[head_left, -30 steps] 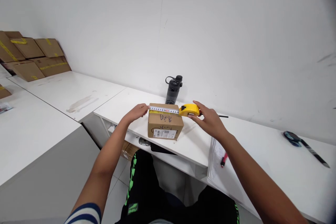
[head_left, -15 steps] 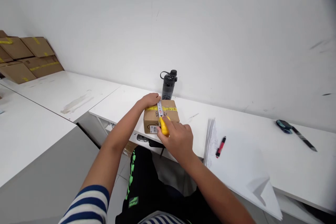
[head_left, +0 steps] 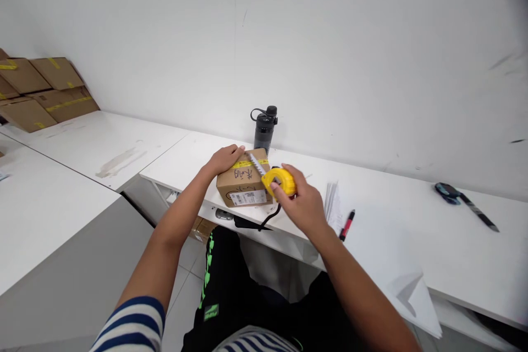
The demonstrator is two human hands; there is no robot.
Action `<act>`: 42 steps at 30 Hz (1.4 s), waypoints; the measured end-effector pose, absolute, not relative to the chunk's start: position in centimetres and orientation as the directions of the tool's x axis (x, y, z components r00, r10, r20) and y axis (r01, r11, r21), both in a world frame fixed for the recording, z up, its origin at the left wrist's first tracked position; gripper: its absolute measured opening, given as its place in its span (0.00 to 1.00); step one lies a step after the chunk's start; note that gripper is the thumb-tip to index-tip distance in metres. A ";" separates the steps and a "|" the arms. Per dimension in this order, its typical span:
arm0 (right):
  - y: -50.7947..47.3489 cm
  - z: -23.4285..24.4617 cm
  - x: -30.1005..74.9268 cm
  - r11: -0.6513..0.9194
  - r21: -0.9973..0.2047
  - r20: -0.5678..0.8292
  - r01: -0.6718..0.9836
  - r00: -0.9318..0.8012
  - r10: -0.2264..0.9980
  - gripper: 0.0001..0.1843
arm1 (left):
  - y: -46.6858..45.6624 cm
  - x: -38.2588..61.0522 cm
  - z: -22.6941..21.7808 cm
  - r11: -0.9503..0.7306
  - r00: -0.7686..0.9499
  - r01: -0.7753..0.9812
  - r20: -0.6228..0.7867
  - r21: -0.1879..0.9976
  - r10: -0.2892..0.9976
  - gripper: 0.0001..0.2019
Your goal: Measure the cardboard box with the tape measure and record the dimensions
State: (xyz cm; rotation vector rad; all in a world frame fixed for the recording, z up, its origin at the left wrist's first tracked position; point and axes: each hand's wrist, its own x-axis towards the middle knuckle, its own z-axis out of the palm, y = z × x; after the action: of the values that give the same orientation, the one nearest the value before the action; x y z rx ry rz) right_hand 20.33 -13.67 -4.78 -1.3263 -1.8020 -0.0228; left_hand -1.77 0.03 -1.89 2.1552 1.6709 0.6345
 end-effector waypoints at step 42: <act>-4.4 -1.6 27.6 0.485 -0.773 0.296 0.409 -0.444 0.846 0.33 | -4.6 -6.3 -1.4 -0.024 -0.061 0.599 0.075 0.800 0.995 0.18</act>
State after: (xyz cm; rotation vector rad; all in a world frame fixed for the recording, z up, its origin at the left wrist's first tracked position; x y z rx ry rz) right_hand 27.65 -4.36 -1.65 -1.0319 -2.0473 0.8184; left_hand -6.34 -4.61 -1.42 1.6707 1.7098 0.9368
